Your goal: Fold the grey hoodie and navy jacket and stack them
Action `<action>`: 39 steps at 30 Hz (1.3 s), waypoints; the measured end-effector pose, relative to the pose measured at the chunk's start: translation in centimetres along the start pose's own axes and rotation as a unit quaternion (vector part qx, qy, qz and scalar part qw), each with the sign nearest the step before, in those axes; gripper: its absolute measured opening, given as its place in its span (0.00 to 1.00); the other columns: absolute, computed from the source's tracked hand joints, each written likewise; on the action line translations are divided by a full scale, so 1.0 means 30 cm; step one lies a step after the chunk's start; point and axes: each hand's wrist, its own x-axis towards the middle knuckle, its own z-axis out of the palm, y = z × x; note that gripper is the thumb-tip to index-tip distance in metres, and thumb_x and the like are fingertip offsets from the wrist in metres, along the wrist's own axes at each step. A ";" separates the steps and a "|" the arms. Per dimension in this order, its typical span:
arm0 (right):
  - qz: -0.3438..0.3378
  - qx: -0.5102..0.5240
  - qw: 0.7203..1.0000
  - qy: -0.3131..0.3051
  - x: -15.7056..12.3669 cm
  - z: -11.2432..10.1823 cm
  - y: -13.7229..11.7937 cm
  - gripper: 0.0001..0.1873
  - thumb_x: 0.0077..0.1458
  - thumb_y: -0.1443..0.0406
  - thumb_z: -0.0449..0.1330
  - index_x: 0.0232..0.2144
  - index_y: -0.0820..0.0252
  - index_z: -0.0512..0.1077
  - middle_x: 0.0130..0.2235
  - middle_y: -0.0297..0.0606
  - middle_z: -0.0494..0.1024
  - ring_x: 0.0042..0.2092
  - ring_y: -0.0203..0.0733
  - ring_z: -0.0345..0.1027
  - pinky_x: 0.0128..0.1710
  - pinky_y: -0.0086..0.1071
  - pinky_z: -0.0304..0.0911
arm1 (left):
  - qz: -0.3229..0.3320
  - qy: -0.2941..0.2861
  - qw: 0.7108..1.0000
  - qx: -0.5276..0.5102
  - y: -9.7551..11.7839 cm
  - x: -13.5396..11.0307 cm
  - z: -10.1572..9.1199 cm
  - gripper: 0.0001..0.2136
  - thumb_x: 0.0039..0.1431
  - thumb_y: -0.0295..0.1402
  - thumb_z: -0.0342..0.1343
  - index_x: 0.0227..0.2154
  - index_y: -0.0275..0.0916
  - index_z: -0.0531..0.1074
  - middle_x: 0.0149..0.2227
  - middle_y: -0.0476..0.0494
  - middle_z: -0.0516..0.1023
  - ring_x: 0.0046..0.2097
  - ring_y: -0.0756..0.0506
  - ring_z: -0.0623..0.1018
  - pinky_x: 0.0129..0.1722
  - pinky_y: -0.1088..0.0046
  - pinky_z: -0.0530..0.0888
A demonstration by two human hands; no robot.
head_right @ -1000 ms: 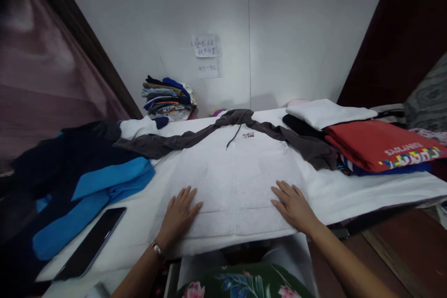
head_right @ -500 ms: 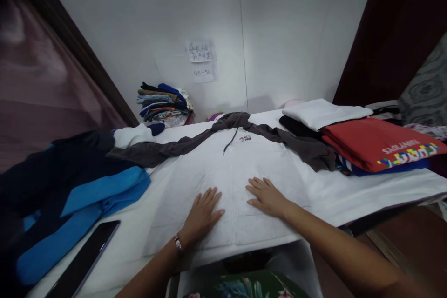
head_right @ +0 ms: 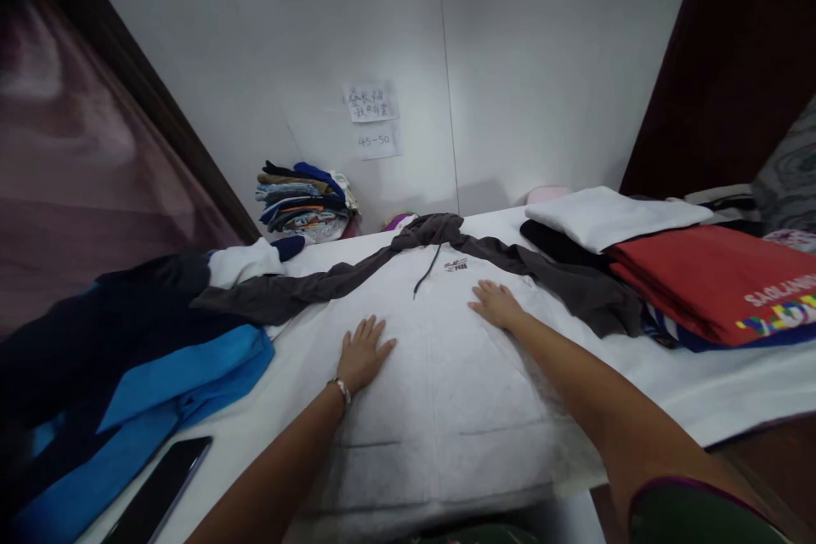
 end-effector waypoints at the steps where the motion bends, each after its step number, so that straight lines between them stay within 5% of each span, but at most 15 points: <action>1: 0.023 -0.011 1.000 0.009 0.023 -0.005 0.030 0.31 0.63 0.50 0.42 0.62 0.58 0.58 0.67 0.45 0.51 0.67 0.50 0.42 0.63 0.51 0.42 | -0.001 0.000 1.000 -0.002 -0.005 -0.001 0.010 0.29 0.64 0.51 0.37 0.63 0.41 0.56 0.67 0.41 0.51 0.67 0.38 0.51 0.63 0.48 0.51; 5: 0.081 -0.035 0.996 0.017 0.097 -0.025 0.097 0.29 0.63 0.52 0.43 0.59 0.62 0.61 0.66 0.47 0.54 0.66 0.52 0.44 0.62 0.50 0.45 | -0.003 0.003 1.000 -0.003 -0.007 -0.013 0.018 0.29 0.64 0.50 0.37 0.63 0.42 0.56 0.67 0.42 0.51 0.67 0.38 0.51 0.63 0.48 0.50; 10: -0.005 -0.024 0.999 0.024 0.175 -0.004 0.081 0.31 0.62 0.48 0.42 0.61 0.56 0.60 0.67 0.44 0.52 0.67 0.50 0.42 0.63 0.48 0.43 | -0.006 -0.001 1.000 0.003 -0.007 -0.010 0.013 0.29 0.64 0.50 0.38 0.63 0.43 0.56 0.67 0.42 0.52 0.67 0.38 0.51 0.63 0.49 0.51; 14: 0.034 -0.021 0.999 0.028 0.227 0.009 0.097 0.30 0.62 0.49 0.41 0.61 0.53 0.59 0.67 0.38 0.53 0.67 0.50 0.41 0.63 0.51 0.40 | -0.001 0.003 1.000 -0.001 -0.012 -0.009 0.020 0.29 0.64 0.50 0.38 0.63 0.42 0.56 0.67 0.42 0.52 0.67 0.38 0.51 0.63 0.48 0.51; 20: 0.034 -0.023 0.997 0.070 0.279 -0.063 0.109 0.23 0.63 0.57 0.42 0.46 0.54 0.73 0.55 0.38 0.73 0.60 0.47 0.58 0.58 0.41 0.51 | 0.005 0.009 1.000 -0.010 -0.013 -0.010 0.015 0.29 0.64 0.49 0.38 0.63 0.40 0.57 0.67 0.40 0.53 0.67 0.37 0.52 0.63 0.47 0.51; 27: 0.170 -0.072 0.977 0.108 0.370 -0.200 0.241 0.20 0.60 0.63 0.45 0.46 0.66 0.72 0.50 0.56 0.73 0.54 0.54 0.63 0.52 0.44 0.55 | 0.004 0.003 1.000 -0.006 -0.013 -0.008 0.006 0.28 0.64 0.48 0.40 0.63 0.40 0.57 0.67 0.40 0.53 0.67 0.37 0.52 0.63 0.47 0.51; 33: 0.237 -0.076 0.966 0.065 0.421 -0.207 0.316 0.16 0.59 0.63 0.52 0.45 0.68 0.71 0.44 0.55 0.76 0.46 0.51 0.70 0.45 0.41 0.59 | -0.004 -0.008 1.000 -0.001 -0.013 -0.006 0.002 0.29 0.64 0.49 0.39 0.63 0.40 0.57 0.67 0.41 0.53 0.67 0.38 0.52 0.63 0.48 0.51; 39: 0.265 -0.068 0.958 0.088 0.442 -0.228 0.410 0.20 0.61 0.71 0.44 0.48 0.71 0.70 0.48 0.62 0.72 0.48 0.51 0.69 0.41 0.38 0.59 | -0.001 -0.011 1.000 0.005 -0.023 -0.004 0.013 0.28 0.64 0.50 0.39 0.63 0.43 0.56 0.67 0.42 0.52 0.67 0.39 0.52 0.63 0.49 0.51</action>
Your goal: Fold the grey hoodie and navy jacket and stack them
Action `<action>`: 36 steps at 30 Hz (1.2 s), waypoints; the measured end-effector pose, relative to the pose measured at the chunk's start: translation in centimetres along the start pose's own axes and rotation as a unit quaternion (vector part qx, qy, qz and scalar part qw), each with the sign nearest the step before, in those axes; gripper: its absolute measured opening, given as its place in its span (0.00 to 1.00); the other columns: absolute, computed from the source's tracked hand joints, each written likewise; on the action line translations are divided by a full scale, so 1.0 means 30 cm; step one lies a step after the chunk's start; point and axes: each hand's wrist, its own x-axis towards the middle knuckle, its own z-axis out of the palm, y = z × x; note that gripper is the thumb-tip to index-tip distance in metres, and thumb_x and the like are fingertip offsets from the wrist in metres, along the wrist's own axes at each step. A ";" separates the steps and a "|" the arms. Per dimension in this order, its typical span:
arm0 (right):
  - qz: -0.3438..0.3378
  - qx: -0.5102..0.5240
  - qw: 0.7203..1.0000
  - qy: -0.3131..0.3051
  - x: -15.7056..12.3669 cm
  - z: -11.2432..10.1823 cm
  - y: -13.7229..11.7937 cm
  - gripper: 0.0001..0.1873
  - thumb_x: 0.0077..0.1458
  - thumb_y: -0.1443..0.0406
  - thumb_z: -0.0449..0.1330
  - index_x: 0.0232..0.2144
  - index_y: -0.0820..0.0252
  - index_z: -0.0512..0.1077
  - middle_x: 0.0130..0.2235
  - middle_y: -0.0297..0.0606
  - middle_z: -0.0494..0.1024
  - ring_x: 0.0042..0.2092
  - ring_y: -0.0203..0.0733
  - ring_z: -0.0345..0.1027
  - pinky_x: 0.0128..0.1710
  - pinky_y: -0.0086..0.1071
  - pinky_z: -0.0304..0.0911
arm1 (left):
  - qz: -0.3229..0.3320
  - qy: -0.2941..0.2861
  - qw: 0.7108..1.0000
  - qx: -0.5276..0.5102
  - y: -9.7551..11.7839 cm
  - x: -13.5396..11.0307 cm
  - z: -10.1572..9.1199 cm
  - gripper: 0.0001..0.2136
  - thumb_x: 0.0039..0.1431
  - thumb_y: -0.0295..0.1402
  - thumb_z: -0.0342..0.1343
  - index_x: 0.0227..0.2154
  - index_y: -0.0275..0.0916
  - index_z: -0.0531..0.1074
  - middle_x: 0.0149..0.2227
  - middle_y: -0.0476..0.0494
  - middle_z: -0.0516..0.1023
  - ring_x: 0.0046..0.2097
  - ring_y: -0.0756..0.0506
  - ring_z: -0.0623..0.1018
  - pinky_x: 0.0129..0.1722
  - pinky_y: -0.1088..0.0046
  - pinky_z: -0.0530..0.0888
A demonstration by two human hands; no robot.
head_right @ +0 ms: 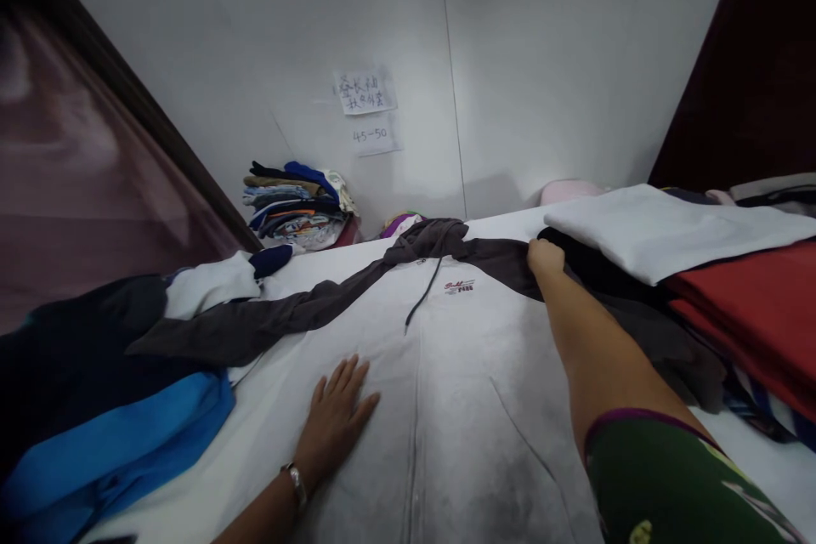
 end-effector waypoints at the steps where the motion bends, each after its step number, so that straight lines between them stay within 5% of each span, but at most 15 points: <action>1: 0.003 0.004 1.000 -0.002 0.012 0.005 0.011 0.20 0.61 0.71 0.44 0.49 0.71 0.70 0.48 0.62 0.72 0.48 0.51 0.69 0.41 0.38 0.59 | 0.000 -0.001 1.000 0.000 -0.001 0.000 0.001 0.28 0.64 0.50 0.39 0.63 0.43 0.56 0.67 0.43 0.52 0.67 0.39 0.52 0.63 0.49 0.51; 8: -0.027 0.030 0.999 0.004 0.016 0.040 -0.010 0.21 0.58 0.72 0.46 0.51 0.71 0.67 0.50 0.63 0.71 0.53 0.57 0.63 0.49 0.46 0.55 | 0.006 0.011 1.000 0.006 -0.001 0.000 -0.004 0.27 0.64 0.48 0.42 0.63 0.43 0.57 0.67 0.42 0.53 0.67 0.39 0.54 0.63 0.49 0.53; 11: -0.142 0.050 0.988 0.024 -0.013 0.046 -0.110 0.24 0.60 0.66 0.47 0.58 0.63 0.62 0.59 0.54 0.65 0.60 0.54 0.55 0.57 0.45 0.49 | 0.005 0.011 1.000 0.003 0.001 0.000 -0.005 0.27 0.64 0.47 0.42 0.63 0.42 0.57 0.67 0.41 0.53 0.67 0.39 0.54 0.63 0.49 0.52; 15: -0.288 0.082 0.952 -0.056 -0.036 0.099 -0.261 0.29 0.60 0.55 0.48 0.61 0.55 0.59 0.65 0.39 0.57 0.65 0.47 0.46 0.62 0.37 0.46 | 0.001 0.007 1.000 0.000 0.001 0.001 -0.002 0.28 0.64 0.48 0.41 0.63 0.42 0.57 0.67 0.42 0.53 0.67 0.39 0.53 0.63 0.49 0.51; 20: -0.236 0.075 0.962 -0.117 0.011 0.164 -0.307 0.34 0.61 0.48 0.40 0.64 0.57 0.55 0.68 0.43 0.49 0.68 0.54 0.38 0.62 0.57 0.39 | 0.003 0.008 1.000 0.000 -0.005 -0.002 0.001 0.27 0.64 0.49 0.41 0.63 0.43 0.57 0.67 0.42 0.53 0.67 0.40 0.53 0.63 0.49 0.52; 26: -0.181 0.054 0.974 -0.122 0.032 0.153 -0.315 0.36 0.61 0.48 0.40 0.63 0.63 0.54 0.68 0.52 0.46 0.67 0.59 0.36 0.60 0.64 0.37 | 0.001 0.007 1.000 -0.001 0.004 -0.004 -0.008 0.27 0.64 0.48 0.41 0.63 0.43 0.57 0.67 0.42 0.54 0.67 0.39 0.53 0.63 0.50 0.52; 32: -0.274 0.056 0.955 -0.097 -0.079 0.152 -0.366 0.29 0.63 0.50 0.41 0.60 0.55 0.59 0.67 0.43 0.52 0.67 0.51 0.40 0.62 0.56 0.38 | -0.003 0.008 1.000 -0.005 0.012 -0.002 -0.010 0.28 0.64 0.49 0.41 0.63 0.42 0.57 0.66 0.42 0.54 0.67 0.39 0.53 0.63 0.49 0.52; 36: -0.279 0.063 0.954 -0.093 -0.053 0.163 -0.407 0.30 0.62 0.50 0.42 0.63 0.54 0.54 0.67 0.44 0.50 0.67 0.51 0.39 0.62 0.53 0.41 | -0.004 0.002 1.000 -0.006 0.009 -0.003 -0.010 0.28 0.64 0.49 0.40 0.63 0.43 0.57 0.67 0.42 0.53 0.67 0.39 0.53 0.63 0.49 0.52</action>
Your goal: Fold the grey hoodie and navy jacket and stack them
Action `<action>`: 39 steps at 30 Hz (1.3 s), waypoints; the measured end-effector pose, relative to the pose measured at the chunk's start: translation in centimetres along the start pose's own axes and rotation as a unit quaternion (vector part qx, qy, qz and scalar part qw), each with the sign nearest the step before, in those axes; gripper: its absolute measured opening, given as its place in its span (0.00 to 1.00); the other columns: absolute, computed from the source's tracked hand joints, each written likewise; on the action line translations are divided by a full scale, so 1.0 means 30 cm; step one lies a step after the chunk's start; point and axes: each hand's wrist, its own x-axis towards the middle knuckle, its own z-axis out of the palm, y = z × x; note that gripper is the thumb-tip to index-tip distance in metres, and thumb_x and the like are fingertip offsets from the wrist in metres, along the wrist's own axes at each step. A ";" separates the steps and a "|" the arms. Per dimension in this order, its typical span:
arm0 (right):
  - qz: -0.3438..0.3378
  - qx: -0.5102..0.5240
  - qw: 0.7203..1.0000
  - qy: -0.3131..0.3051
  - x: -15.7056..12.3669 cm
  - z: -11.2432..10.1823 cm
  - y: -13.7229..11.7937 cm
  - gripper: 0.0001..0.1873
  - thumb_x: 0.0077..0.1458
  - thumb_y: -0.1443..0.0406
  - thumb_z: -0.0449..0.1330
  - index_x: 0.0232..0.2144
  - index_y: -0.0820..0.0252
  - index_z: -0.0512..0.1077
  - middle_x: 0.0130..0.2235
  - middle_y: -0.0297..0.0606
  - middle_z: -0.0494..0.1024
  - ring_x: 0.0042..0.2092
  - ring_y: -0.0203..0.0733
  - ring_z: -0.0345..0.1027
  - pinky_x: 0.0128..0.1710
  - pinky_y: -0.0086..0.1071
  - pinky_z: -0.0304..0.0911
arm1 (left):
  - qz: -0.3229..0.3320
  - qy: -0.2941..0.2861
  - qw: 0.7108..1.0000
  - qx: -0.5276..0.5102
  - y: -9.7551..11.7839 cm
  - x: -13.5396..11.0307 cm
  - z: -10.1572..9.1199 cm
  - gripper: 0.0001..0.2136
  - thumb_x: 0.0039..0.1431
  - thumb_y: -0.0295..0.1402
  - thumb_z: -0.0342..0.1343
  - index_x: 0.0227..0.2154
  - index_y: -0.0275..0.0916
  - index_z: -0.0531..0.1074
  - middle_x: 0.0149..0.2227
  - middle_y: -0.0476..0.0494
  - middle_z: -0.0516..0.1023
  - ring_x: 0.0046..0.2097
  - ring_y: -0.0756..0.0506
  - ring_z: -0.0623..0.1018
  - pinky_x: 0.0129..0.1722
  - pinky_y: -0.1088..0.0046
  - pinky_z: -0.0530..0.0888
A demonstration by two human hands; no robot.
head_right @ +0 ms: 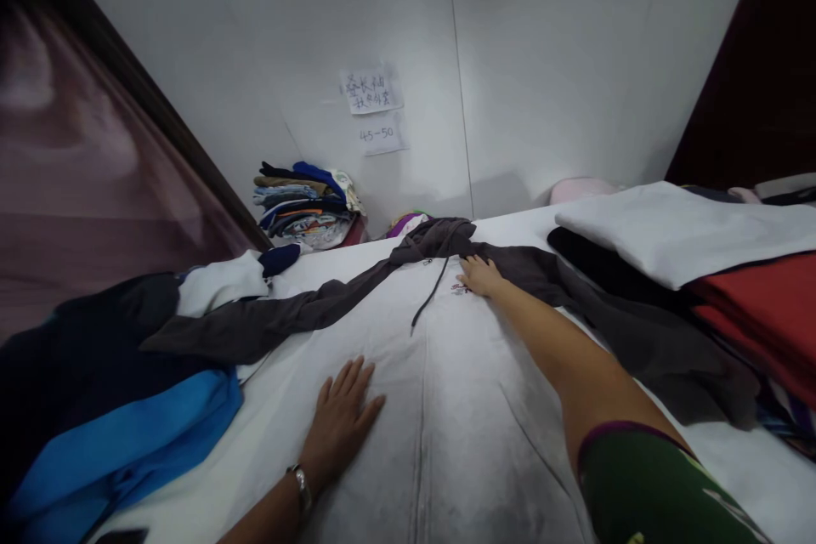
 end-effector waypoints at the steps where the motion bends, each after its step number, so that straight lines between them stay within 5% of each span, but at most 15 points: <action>1: 0.013 0.002 1.000 0.001 0.023 0.000 0.001 0.31 0.62 0.50 0.42 0.64 0.54 0.52 0.67 0.45 0.50 0.67 0.51 0.39 0.62 0.53 0.42 | 0.000 -0.002 1.000 0.001 -0.001 -0.001 0.000 0.28 0.64 0.49 0.40 0.63 0.43 0.56 0.67 0.43 0.53 0.67 0.39 0.52 0.63 0.49 0.52; 8: 0.115 0.010 0.993 -0.005 0.138 0.006 0.013 0.36 0.62 0.48 0.37 0.63 0.65 0.56 0.67 0.52 0.49 0.68 0.56 0.36 0.61 0.58 0.36 | -0.005 -0.012 1.000 0.008 -0.001 -0.001 -0.001 0.28 0.64 0.49 0.40 0.63 0.44 0.56 0.67 0.44 0.51 0.67 0.40 0.52 0.63 0.50 0.52; 14: 0.113 -0.001 0.993 -0.019 0.074 -0.012 -0.010 0.34 0.62 0.49 0.40 0.63 0.62 0.56 0.67 0.52 0.48 0.67 0.57 0.38 0.60 0.60 0.38 | 0.003 -0.004 1.000 0.000 0.001 0.002 0.001 0.28 0.64 0.49 0.40 0.63 0.43 0.56 0.67 0.42 0.53 0.67 0.39 0.52 0.63 0.49 0.51; 20: 0.073 -0.032 0.997 0.012 -0.208 0.010 -0.007 0.31 0.63 0.49 0.41 0.61 0.59 0.59 0.67 0.49 0.51 0.67 0.55 0.41 0.62 0.57 0.37 | 0.001 0.003 1.000 -0.003 0.003 0.010 0.005 0.28 0.64 0.48 0.41 0.63 0.41 0.57 0.67 0.41 0.53 0.67 0.39 0.52 0.63 0.49 0.50; 26: 0.039 -0.067 0.995 0.060 -0.529 0.018 0.184 0.31 0.62 0.50 0.44 0.60 0.61 0.61 0.65 0.49 0.56 0.66 0.54 0.45 0.63 0.51 0.41 | 0.000 0.002 1.000 0.001 0.010 0.015 -0.002 0.28 0.64 0.48 0.40 0.63 0.40 0.58 0.67 0.41 0.53 0.67 0.38 0.52 0.63 0.49 0.50; 32: 0.024 -0.022 0.993 0.115 -0.733 0.014 0.310 0.29 0.59 0.54 0.49 0.58 0.64 0.65 0.64 0.49 0.59 0.66 0.54 0.47 0.61 0.48 0.52 | 0.001 0.012 1.000 -0.004 0.016 0.016 -0.009 0.28 0.64 0.47 0.41 0.62 0.40 0.58 0.66 0.40 0.54 0.67 0.38 0.53 0.62 0.48 0.51; 35: -0.027 -0.012 0.984 0.176 -0.828 -0.010 0.298 0.25 0.58 0.61 0.49 0.55 0.63 0.68 0.59 0.47 0.67 0.63 0.51 0.55 0.60 0.47 0.54 | 0.001 0.011 1.000 -0.006 0.018 0.018 -0.009 0.28 0.64 0.47 0.40 0.62 0.40 0.58 0.67 0.40 0.53 0.67 0.37 0.53 0.62 0.48 0.51; 39: -0.003 -0.058 0.954 0.295 -0.962 -0.076 0.292 0.21 0.58 0.65 0.48 0.51 0.61 0.71 0.56 0.45 0.71 0.60 0.50 0.58 0.58 0.47 0.56 | 0.000 0.009 1.000 -0.005 0.021 0.018 -0.011 0.28 0.64 0.47 0.40 0.62 0.40 0.58 0.67 0.40 0.53 0.67 0.37 0.53 0.62 0.48 0.51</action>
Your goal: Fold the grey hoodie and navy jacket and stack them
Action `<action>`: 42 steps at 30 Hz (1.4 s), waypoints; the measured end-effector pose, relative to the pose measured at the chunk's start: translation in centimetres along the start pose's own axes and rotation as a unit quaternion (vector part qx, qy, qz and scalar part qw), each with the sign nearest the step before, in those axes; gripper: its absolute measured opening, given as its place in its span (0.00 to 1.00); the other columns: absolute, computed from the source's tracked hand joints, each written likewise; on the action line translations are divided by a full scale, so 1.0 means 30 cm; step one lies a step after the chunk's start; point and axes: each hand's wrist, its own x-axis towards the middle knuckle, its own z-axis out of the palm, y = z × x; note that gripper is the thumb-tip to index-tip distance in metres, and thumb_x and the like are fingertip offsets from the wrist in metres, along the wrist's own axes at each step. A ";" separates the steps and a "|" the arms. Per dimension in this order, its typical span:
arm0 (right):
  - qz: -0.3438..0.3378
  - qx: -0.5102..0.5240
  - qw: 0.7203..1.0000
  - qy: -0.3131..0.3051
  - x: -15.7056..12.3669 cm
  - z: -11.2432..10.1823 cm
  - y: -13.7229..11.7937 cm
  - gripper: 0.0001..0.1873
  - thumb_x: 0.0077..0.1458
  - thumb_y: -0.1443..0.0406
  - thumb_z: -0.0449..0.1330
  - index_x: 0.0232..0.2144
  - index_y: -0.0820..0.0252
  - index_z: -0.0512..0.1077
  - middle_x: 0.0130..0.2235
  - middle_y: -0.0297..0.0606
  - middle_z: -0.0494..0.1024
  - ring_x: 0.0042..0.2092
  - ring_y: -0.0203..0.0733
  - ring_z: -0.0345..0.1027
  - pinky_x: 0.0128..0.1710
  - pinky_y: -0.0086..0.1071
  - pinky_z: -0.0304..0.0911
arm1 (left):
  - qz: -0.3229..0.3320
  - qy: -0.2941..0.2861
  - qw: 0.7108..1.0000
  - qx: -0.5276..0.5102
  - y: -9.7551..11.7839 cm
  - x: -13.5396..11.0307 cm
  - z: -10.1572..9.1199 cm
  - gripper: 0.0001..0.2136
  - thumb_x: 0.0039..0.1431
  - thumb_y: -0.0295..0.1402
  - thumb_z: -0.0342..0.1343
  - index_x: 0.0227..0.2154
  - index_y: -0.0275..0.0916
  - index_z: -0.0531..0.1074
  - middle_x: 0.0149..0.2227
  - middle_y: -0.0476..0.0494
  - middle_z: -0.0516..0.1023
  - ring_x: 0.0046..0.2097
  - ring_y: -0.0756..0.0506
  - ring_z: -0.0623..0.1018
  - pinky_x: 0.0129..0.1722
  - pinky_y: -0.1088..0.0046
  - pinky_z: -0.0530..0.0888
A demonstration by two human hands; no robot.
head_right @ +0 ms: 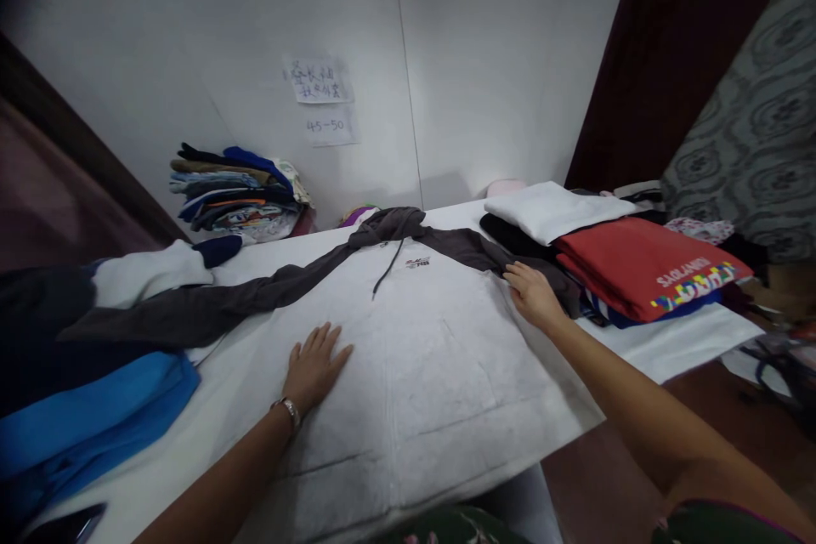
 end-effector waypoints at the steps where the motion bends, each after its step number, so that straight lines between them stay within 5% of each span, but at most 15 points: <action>1: 0.014 -0.028 0.999 0.016 -0.019 -0.026 0.006 0.20 0.58 0.65 0.49 0.51 0.62 0.71 0.56 0.46 0.70 0.61 0.51 0.58 0.57 0.48 0.56 | -0.001 0.000 1.000 0.001 0.001 -0.001 -0.001 0.28 0.64 0.47 0.40 0.62 0.40 0.58 0.67 0.40 0.53 0.67 0.37 0.53 0.62 0.48 0.51; 6: 0.099 -0.153 0.983 -0.004 -0.117 -0.071 0.051 0.24 0.56 0.64 0.53 0.54 0.67 0.67 0.57 0.55 0.68 0.58 0.58 0.59 0.51 0.49 0.60 | -0.005 -0.010 1.000 0.000 0.003 -0.003 -0.009 0.28 0.64 0.47 0.39 0.63 0.39 0.57 0.67 0.41 0.52 0.67 0.37 0.52 0.62 0.48 0.51; 11: 0.148 -0.142 0.977 -0.053 -0.160 -0.061 0.085 0.25 0.56 0.63 0.53 0.54 0.70 0.66 0.53 0.57 0.71 0.52 0.57 0.65 0.50 0.48 0.60 | -0.009 -0.013 1.000 -0.004 0.004 0.000 -0.006 0.28 0.64 0.48 0.39 0.63 0.40 0.57 0.67 0.41 0.51 0.67 0.38 0.51 0.63 0.49 0.50; 17: 0.273 0.069 0.959 -0.035 -0.106 -0.083 0.123 0.14 0.49 0.70 0.53 0.36 0.63 0.76 0.41 0.50 0.78 0.47 0.52 0.68 0.50 0.44 0.58 | -0.009 -0.006 1.000 0.002 0.003 0.002 -0.002 0.28 0.64 0.48 0.38 0.63 0.41 0.57 0.67 0.42 0.51 0.67 0.38 0.51 0.62 0.48 0.51; 22: 0.340 0.183 0.922 0.026 -0.015 -0.119 0.152 0.12 0.51 0.62 0.53 0.32 0.61 0.75 0.30 0.43 0.77 0.35 0.47 0.70 0.38 0.38 0.64 | -0.005 -0.004 1.000 -0.005 0.001 0.000 -0.005 0.28 0.64 0.48 0.38 0.63 0.40 0.57 0.67 0.41 0.52 0.67 0.38 0.52 0.62 0.48 0.51; 27: 0.341 0.367 0.864 0.049 0.058 -0.191 0.124 0.21 0.50 0.49 0.54 0.32 0.60 0.72 0.24 0.38 0.75 0.26 0.41 0.68 0.28 0.35 0.65 | 0.002 0.001 1.000 0.003 0.001 -0.004 -0.004 0.28 0.64 0.47 0.38 0.63 0.39 0.58 0.67 0.38 0.52 0.67 0.37 0.52 0.62 0.48 0.51; 32: 0.332 0.494 0.803 0.034 0.072 -0.234 0.037 0.20 0.42 0.48 0.61 0.28 0.59 0.71 0.22 0.36 0.73 0.24 0.39 0.67 0.26 0.33 0.64 | -0.015 -0.030 0.999 -0.008 0.002 0.015 -0.041 0.27 0.63 0.45 0.42 0.61 0.38 0.60 0.67 0.37 0.53 0.67 0.36 0.53 0.61 0.46 0.52; 37: 0.342 0.580 0.739 -0.009 0.053 -0.218 -0.095 0.20 0.37 0.51 0.67 0.27 0.60 0.71 0.22 0.32 0.73 0.23 0.35 0.64 0.24 0.29 0.60 | 0.004 0.047 0.985 -0.169 0.164 0.024 -0.151 0.19 0.60 0.38 0.48 0.51 0.36 0.72 0.61 0.34 0.65 0.63 0.37 0.61 0.62 0.53 0.54; 39: 0.334 0.587 0.737 -0.030 0.044 -0.198 -0.156 0.20 0.38 0.52 0.66 0.28 0.61 0.72 0.22 0.31 0.72 0.22 0.33 0.62 0.22 0.28 0.57 | 0.029 0.023 0.938 -0.345 0.295 0.006 -0.184 0.18 0.60 0.39 0.49 0.49 0.37 0.73 0.55 0.37 0.73 0.57 0.40 0.70 0.58 0.61 0.64; 42: 0.310 0.580 0.751 -0.058 0.033 -0.157 -0.245 0.18 0.40 0.52 0.65 0.27 0.60 0.72 0.21 0.29 0.71 0.21 0.32 0.59 0.20 0.27 0.54 | 0.021 -0.086 0.816 -0.571 0.502 -0.035 -0.195 0.18 0.59 0.44 0.51 0.46 0.38 0.73 0.49 0.37 0.76 0.49 0.42 0.76 0.48 0.65 0.71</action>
